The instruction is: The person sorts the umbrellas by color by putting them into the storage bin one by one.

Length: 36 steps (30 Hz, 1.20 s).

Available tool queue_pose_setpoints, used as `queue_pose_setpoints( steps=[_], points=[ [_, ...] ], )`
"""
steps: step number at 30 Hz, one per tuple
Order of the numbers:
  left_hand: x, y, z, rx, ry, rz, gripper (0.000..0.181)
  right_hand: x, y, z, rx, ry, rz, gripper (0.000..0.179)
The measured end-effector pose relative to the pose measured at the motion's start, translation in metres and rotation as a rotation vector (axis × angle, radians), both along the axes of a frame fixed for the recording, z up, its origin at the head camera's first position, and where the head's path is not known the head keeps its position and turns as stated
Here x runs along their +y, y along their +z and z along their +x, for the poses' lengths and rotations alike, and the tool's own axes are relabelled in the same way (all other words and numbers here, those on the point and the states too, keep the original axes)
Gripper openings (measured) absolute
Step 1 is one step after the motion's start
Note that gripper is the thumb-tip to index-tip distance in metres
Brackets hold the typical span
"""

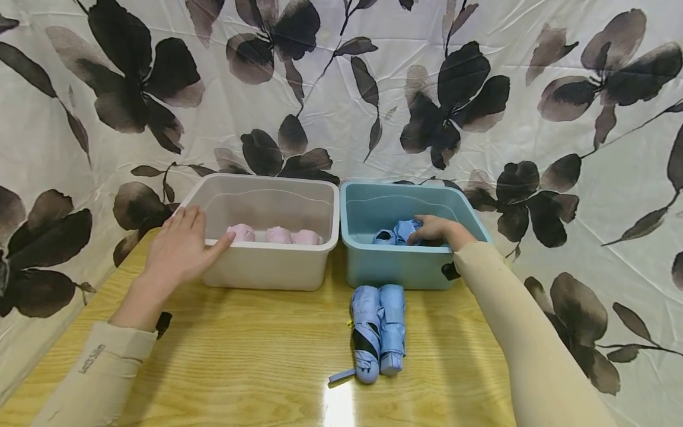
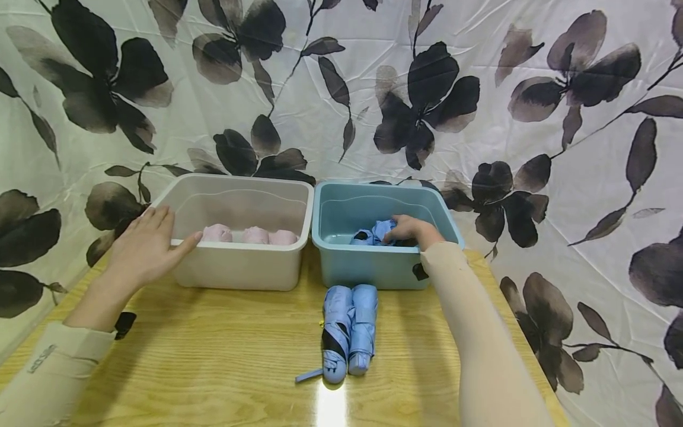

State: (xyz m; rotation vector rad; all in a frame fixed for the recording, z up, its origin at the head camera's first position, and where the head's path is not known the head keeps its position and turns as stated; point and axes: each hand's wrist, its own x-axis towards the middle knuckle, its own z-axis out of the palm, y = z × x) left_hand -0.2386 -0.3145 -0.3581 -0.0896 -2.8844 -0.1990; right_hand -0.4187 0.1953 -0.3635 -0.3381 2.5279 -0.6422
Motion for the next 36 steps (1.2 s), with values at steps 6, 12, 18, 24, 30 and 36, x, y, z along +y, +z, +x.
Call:
queue_pose_setpoints(
  steps=[6,12,18,24,30,36],
  points=[
    [-0.001,0.000,-0.001,-0.003,0.001,0.001,0.103,-0.005,0.002,0.003,-0.126,0.037,-0.086,0.092],
    [0.000,-0.003,-0.001,-0.012,0.000,0.010,0.103,-0.004,0.001,0.007,-0.113,0.011,-0.061,0.085],
    [-0.001,-0.003,-0.001,-0.006,0.004,0.012,0.104,-0.004,0.008,0.011,0.021,0.034,-0.011,0.080],
    [-0.001,-0.001,-0.004,-0.008,-0.005,0.005,0.105,0.001,0.019,0.017,0.073,-0.022,-0.062,0.077],
    [0.001,-0.002,-0.002,0.009,-0.010,0.012,0.104,0.006,0.032,0.038,0.138,-0.101,-0.227,0.076],
    [0.001,-0.005,0.003,0.023,-0.009,0.013,0.103,0.014,0.040,0.072,0.278,-0.118,-0.360,0.070]
  ],
)
